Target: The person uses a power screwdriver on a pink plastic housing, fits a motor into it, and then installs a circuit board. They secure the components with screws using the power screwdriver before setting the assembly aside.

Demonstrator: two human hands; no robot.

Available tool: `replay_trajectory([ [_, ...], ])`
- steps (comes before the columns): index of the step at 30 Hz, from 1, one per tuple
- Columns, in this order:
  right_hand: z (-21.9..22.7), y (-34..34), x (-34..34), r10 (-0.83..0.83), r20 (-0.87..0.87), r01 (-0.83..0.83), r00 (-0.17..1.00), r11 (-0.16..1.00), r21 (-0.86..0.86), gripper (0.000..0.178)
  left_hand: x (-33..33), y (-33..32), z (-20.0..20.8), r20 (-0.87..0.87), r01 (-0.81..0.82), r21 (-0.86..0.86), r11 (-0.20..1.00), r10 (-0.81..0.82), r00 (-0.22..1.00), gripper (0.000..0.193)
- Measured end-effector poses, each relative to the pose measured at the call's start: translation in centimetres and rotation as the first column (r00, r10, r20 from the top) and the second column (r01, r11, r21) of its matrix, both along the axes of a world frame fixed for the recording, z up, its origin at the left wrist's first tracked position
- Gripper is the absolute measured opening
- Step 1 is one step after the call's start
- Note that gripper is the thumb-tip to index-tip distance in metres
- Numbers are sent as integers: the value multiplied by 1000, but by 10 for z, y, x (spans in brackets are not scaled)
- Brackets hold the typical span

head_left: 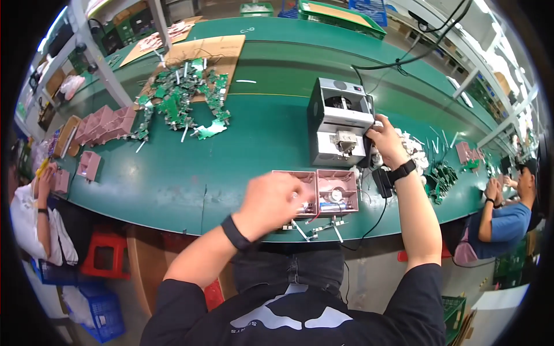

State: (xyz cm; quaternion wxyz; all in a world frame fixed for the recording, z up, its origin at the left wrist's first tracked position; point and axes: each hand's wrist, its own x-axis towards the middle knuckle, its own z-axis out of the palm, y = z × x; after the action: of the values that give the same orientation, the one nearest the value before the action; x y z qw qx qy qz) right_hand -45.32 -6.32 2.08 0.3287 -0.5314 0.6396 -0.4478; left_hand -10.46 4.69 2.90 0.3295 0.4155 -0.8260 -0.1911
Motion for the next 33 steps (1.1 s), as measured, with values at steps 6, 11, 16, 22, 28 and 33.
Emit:
replay_trajectory([
  [6, -32, -6, -38, -15, -225, -11, 974, 994, -113, 61, -64, 37, -18, 287, -24, -76, 997, 45, 957, 49],
  [11, -50, 1, -36, -3, -355, -99, 935, 959, -267, 58, -58, 45, -16, 349, -179, -23, 984, 176, 921, 49],
  [16, -58, 9, -52, 56, -415, -179, 908, 948, -263, 64, -77, 44, -30, 288, -254, -74, 964, 265, 920, 40],
  [22, -41, 31, -28, 1, -571, -184, 821, 947, -263, 63, -85, 31, -43, 303, -264, -59, 963, 269, 914, 25],
  [28, -51, 31, -36, -11, -609, -204, 793, 937, -283, 60, -74, 38, -35, 274, -262, -129, 956, 289, 917, 21],
  [33, -36, 67, -58, -81, -504, -72, 860, 958, -277, 54, -53, 38, -12, 232, -180, -160, 971, 214, 949, 21],
])
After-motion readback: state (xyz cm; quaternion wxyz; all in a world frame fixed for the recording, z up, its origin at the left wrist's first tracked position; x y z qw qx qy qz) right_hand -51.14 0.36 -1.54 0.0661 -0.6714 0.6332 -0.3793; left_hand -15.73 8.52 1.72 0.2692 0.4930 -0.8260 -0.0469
